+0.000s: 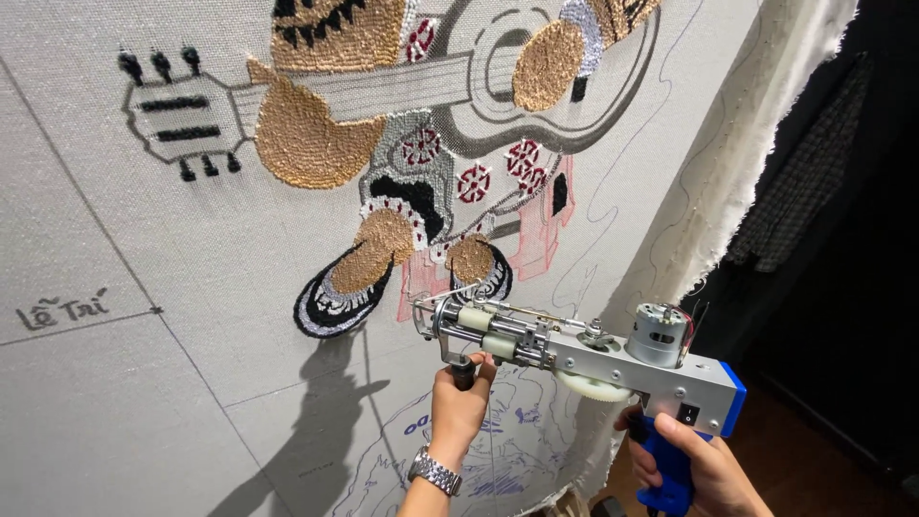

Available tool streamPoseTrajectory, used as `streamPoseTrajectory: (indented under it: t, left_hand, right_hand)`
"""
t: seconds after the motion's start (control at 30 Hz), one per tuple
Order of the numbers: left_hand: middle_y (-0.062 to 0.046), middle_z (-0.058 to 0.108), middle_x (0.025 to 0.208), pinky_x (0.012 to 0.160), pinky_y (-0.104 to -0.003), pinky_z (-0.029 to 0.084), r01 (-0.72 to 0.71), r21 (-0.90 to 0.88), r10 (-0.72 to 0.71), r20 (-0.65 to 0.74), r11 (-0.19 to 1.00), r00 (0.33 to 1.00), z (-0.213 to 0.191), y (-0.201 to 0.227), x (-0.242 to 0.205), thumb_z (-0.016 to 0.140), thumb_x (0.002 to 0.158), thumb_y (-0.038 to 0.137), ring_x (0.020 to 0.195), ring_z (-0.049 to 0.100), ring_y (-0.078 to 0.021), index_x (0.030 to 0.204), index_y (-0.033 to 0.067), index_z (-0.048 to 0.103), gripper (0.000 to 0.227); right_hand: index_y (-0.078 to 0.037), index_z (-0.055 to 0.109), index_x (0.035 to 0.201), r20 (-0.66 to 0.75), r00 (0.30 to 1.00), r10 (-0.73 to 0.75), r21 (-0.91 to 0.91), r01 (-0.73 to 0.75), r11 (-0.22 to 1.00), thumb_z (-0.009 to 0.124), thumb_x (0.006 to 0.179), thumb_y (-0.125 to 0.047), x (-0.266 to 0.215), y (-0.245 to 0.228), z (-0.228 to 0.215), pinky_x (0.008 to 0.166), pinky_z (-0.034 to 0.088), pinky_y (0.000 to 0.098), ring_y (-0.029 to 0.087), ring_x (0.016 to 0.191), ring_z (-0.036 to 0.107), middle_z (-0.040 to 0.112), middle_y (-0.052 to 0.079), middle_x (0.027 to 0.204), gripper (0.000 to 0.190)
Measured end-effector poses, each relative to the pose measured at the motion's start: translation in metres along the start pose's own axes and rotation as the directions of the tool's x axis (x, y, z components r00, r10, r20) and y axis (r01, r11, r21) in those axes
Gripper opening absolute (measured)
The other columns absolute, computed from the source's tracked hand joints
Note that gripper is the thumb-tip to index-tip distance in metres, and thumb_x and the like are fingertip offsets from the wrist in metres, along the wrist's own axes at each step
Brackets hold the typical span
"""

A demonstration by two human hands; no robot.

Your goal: Finishing a rug design using a tufting gun on a large vertical canvas frame.

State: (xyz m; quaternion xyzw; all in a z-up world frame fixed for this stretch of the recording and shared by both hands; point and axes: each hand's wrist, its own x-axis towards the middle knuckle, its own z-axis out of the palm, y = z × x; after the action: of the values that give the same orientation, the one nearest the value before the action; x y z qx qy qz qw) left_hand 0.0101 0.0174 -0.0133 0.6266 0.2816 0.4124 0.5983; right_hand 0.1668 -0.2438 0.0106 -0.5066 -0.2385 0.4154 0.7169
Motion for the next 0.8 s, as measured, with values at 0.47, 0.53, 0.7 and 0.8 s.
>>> streamPoseTrajectory:
  t: [0.47, 0.53, 0.7, 0.8]
  left_hand:
    - [0.004, 0.058, 0.063, 0.050, -0.025, 0.040, -0.002, -0.038, -0.002, -0.099, 0.999, 0.995, -0.014, 0.004, -0.007, 0.074, 0.091, 0.031, 0.053, 0.047, -0.0057, 0.098, 0.0016, 0.073, 0.030]
    - [0.003, 0.057, 0.061, 0.050, -0.026, 0.038, 0.000, -0.040, -0.004, -0.088, 0.999, 0.996, -0.016, 0.011, -0.010, 0.074, 0.091, 0.031, 0.052, 0.046, -0.0062, 0.098, 0.0013, 0.074, 0.031]
    - [0.005, 0.059, 0.063, 0.051, -0.024, 0.041, -0.040, -0.036, 0.036, -0.103, 0.999, 0.994, -0.019, 0.006, -0.011, 0.075, 0.091, 0.032, 0.054, 0.048, -0.0047, 0.099, 0.0011, 0.073, 0.032]
    - [0.004, 0.061, 0.066, 0.052, -0.023, 0.042, -0.032, -0.037, 0.027, -0.112, 0.999, 0.993, -0.015, 0.014, -0.012, 0.075, 0.090, 0.033, 0.056, 0.049, -0.0050, 0.100, 0.0005, 0.072, 0.034]
  right_hand:
    - [0.013, 0.068, 0.101, -0.006, 0.989, -0.148, -0.126, 0.146, 0.981, 0.070, 0.076, -0.046, 0.010, 0.003, 0.009, 0.035, 0.043, 0.0349, 0.019, 0.041, 0.053, 0.055, 0.011, 0.052, 0.064]
    - [0.012, 0.067, 0.102, 0.014, 0.993, -0.118, -0.096, 0.119, 0.988, 0.070, 0.077, -0.045, 0.009, 0.002, 0.009, 0.036, 0.044, 0.0345, 0.018, 0.042, 0.052, 0.054, 0.010, 0.053, 0.063]
    - [0.013, 0.066, 0.103, 0.034, 0.992, -0.123, -0.096, 0.126, 0.987, 0.069, 0.078, -0.046, 0.007, 0.002, 0.013, 0.038, 0.044, 0.0347, 0.018, 0.043, 0.052, 0.054, 0.010, 0.055, 0.064]
    - [0.011, 0.066, 0.106, 0.061, 0.995, -0.073, -0.068, 0.077, 0.995, 0.069, 0.077, -0.046, 0.007, -0.005, 0.014, 0.041, 0.045, 0.0334, 0.016, 0.045, 0.051, 0.054, 0.008, 0.056, 0.063]
